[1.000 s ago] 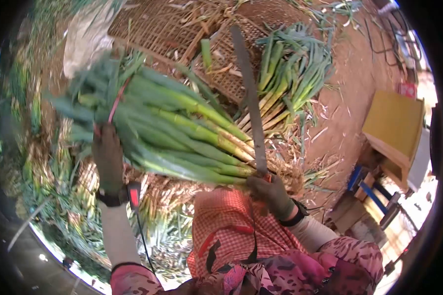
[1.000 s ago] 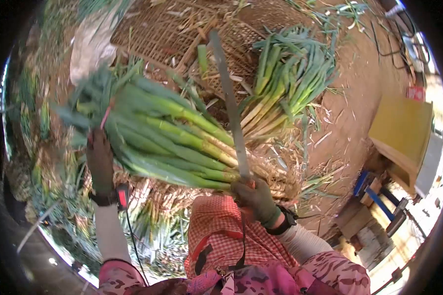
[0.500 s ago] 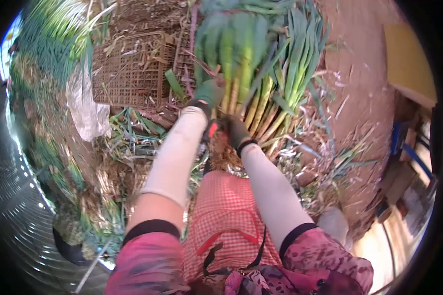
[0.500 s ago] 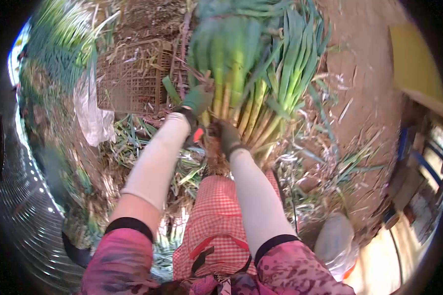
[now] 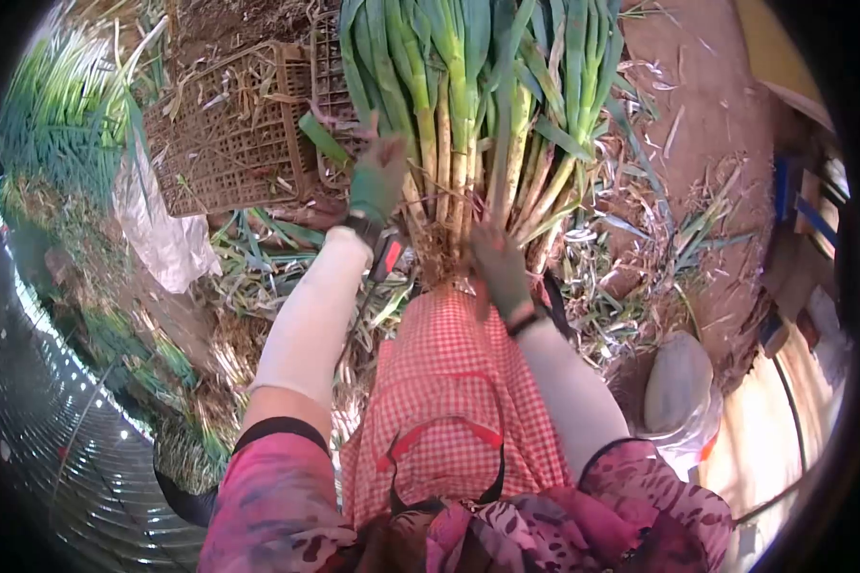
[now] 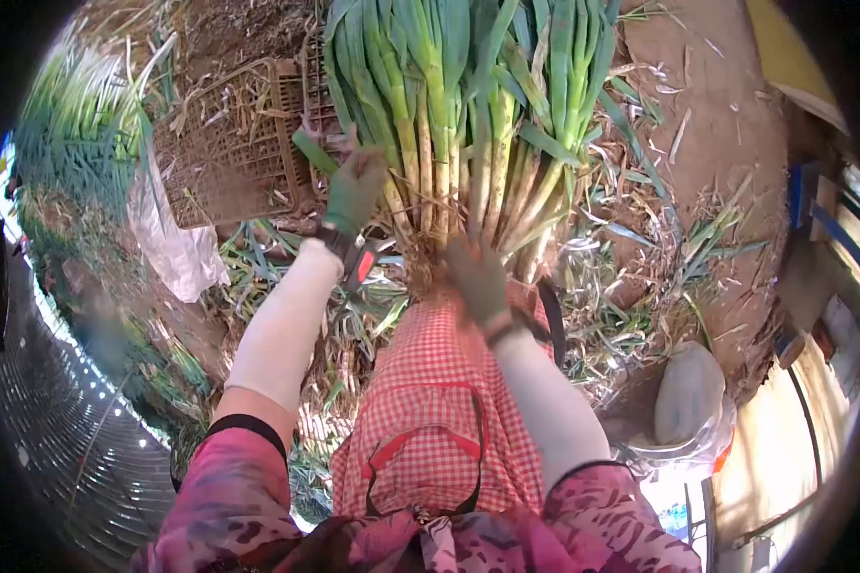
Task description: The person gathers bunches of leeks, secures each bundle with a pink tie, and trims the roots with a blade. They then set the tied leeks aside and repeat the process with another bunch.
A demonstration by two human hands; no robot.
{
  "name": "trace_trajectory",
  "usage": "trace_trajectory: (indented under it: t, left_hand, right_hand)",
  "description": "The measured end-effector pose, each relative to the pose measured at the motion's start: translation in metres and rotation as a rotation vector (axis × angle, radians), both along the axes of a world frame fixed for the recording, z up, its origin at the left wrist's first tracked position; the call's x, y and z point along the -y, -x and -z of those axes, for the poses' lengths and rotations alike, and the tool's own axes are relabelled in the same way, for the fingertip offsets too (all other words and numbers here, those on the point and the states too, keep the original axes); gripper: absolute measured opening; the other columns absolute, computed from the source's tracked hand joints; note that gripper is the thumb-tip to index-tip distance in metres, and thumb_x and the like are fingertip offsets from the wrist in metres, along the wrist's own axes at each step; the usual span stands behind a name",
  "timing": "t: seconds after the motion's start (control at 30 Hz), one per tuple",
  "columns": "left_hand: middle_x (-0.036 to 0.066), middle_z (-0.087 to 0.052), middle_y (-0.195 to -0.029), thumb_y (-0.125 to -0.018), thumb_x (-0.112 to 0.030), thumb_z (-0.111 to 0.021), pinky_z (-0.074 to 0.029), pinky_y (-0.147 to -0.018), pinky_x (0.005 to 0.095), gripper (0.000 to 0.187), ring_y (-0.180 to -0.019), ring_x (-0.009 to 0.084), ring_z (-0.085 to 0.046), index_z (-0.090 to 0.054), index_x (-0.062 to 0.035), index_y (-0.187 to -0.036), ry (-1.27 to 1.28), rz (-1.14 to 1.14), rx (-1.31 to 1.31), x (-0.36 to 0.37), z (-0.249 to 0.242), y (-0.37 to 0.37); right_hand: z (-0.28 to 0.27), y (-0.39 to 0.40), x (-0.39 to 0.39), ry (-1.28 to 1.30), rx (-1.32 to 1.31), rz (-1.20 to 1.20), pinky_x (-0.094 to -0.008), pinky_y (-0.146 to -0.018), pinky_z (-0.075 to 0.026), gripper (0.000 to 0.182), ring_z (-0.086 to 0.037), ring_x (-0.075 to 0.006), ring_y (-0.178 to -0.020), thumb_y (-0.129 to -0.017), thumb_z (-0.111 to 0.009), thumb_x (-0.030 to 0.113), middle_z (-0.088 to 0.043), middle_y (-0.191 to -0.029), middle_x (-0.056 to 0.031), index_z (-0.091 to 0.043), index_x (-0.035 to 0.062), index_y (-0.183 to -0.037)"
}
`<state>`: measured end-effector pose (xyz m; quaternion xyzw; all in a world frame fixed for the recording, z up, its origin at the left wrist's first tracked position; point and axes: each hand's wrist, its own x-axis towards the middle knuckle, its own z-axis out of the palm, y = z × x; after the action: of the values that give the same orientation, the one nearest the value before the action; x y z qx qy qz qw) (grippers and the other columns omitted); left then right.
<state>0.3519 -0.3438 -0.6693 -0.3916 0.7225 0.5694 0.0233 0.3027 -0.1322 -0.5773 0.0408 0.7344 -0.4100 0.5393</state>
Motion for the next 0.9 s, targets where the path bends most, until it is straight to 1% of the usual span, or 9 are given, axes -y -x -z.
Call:
trace_trajectory:
  t: [0.03,0.13,0.2,0.3,0.4,0.7,0.8,0.87,0.9]
  left_hand:
    - [0.018,-0.065,-0.102,-0.088,-0.015,-0.059,-0.049,-0.076,0.0323,0.031,-0.089,0.0217,-0.062,-0.059,-0.0085,-0.118,0.069,0.087,0.133,-0.005,-0.013,-0.022]
    - [0.02,-0.065,-0.099,-0.087,-0.016,-0.06,-0.049,-0.075,0.0362,0.034,-0.089,0.0254,-0.064,-0.057,-0.0101,-0.12,0.184,0.402,0.326,-0.029,-0.04,-0.046]
    - [0.021,-0.065,-0.098,-0.087,-0.024,-0.059,-0.049,-0.077,0.0412,0.037,-0.091,0.0328,-0.064,-0.055,-0.0123,-0.121,0.196,0.575,0.469,-0.041,-0.052,-0.038]
    - [0.019,-0.066,-0.097,-0.085,-0.038,-0.057,-0.048,-0.078,0.0444,0.04,-0.09,0.0374,-0.063,-0.057,-0.0125,-0.117,0.218,0.704,0.696,-0.048,-0.045,-0.022]
    - [0.017,-0.067,-0.095,-0.087,-0.038,-0.053,-0.048,-0.077,0.0453,0.035,-0.089,0.0365,-0.063,-0.062,-0.0123,-0.109,0.099,0.581,0.659,-0.046,-0.038,-0.012]
    - [0.022,-0.065,-0.095,-0.087,-0.031,-0.055,-0.049,-0.079,0.0459,0.03,-0.089,0.0408,-0.061,-0.063,-0.0114,-0.107,0.173,0.567,0.498,-0.065,-0.041,-0.039]
    - [0.024,-0.064,-0.098,-0.087,-0.03,-0.055,-0.048,-0.08,0.0456,0.031,-0.093,0.0408,-0.06,-0.062,-0.0085,-0.108,0.166,0.562,0.564,-0.061,-0.036,-0.041]
    - [0.024,-0.063,-0.101,-0.086,-0.029,-0.055,-0.048,-0.081,0.0454,0.032,-0.095,0.0407,-0.06,-0.06,-0.0063,-0.109,0.144,0.516,0.537,-0.054,-0.026,-0.049]
    - [0.024,-0.063,-0.104,-0.086,-0.029,-0.056,-0.048,-0.083,0.0456,0.034,-0.097,0.0402,-0.06,-0.058,-0.0043,-0.11,0.147,0.559,0.678,-0.047,-0.029,-0.053]
  right_hand:
    - [-0.007,-0.009,-0.022,-0.01,-0.402,-0.492,-0.0278,-0.074,-0.045,0.015,-0.058,-0.0156,-0.081,-0.084,-0.057,0.015,-0.059,-0.082,-0.0025,-0.058,0.0095,-0.098]
    - [-0.078,-0.089,-0.13,-0.07,0.541,0.605,-0.0245,-0.061,-0.047,0.019,-0.059,-0.0106,-0.07,-0.09,-0.057,0.023,-0.06,-0.077,-0.004,-0.059,0.0048,-0.097]
    - [-0.148,-0.08,-0.127,-0.216,0.435,0.223,-0.0259,-0.054,-0.048,0.024,-0.059,-0.0105,-0.062,-0.091,-0.058,0.024,-0.062,-0.072,-0.0054,-0.06,0.0029,-0.102]
    - [-0.159,-0.097,-0.144,-0.235,0.124,-0.166,-0.0286,-0.052,-0.048,0.028,-0.059,-0.0101,-0.058,-0.09,-0.058,0.027,-0.062,-0.064,-0.0071,-0.062,0.0008,-0.101]
    - [-0.134,-0.094,-0.13,-0.412,0.422,0.037,-0.0296,-0.052,-0.048,0.03,-0.06,-0.0128,-0.056,-0.09,-0.056,0.03,-0.062,-0.064,-0.0081,-0.063,0.001,-0.097]
    - [-0.088,-0.098,-0.093,-0.255,0.527,0.194,-0.0303,-0.052,-0.047,0.029,-0.058,-0.0141,-0.056,-0.089,-0.054,0.03,-0.06,-0.066,-0.0052,-0.062,0.0026,-0.095]
    - [-0.084,-0.101,-0.102,-0.173,0.468,0.229,-0.0297,-0.054,-0.047,0.023,-0.058,-0.0139,-0.059,-0.09,-0.052,0.024,-0.059,-0.068,-0.0053,-0.061,0.003,-0.094]
    - [-0.113,-0.099,-0.132,-0.041,0.161,-0.089,-0.0287,-0.055,-0.047,0.021,-0.058,-0.0128,-0.061,-0.09,-0.052,0.02,-0.059,-0.071,-0.0041,-0.061,0.0026,-0.096]
    - [-0.14,-0.089,-0.14,-0.105,0.24,0.061,-0.0275,-0.054,-0.046,0.02,-0.057,-0.0113,-0.059,-0.09,-0.054,0.019,-0.059,-0.07,-0.0033,-0.061,0.0023,-0.097]
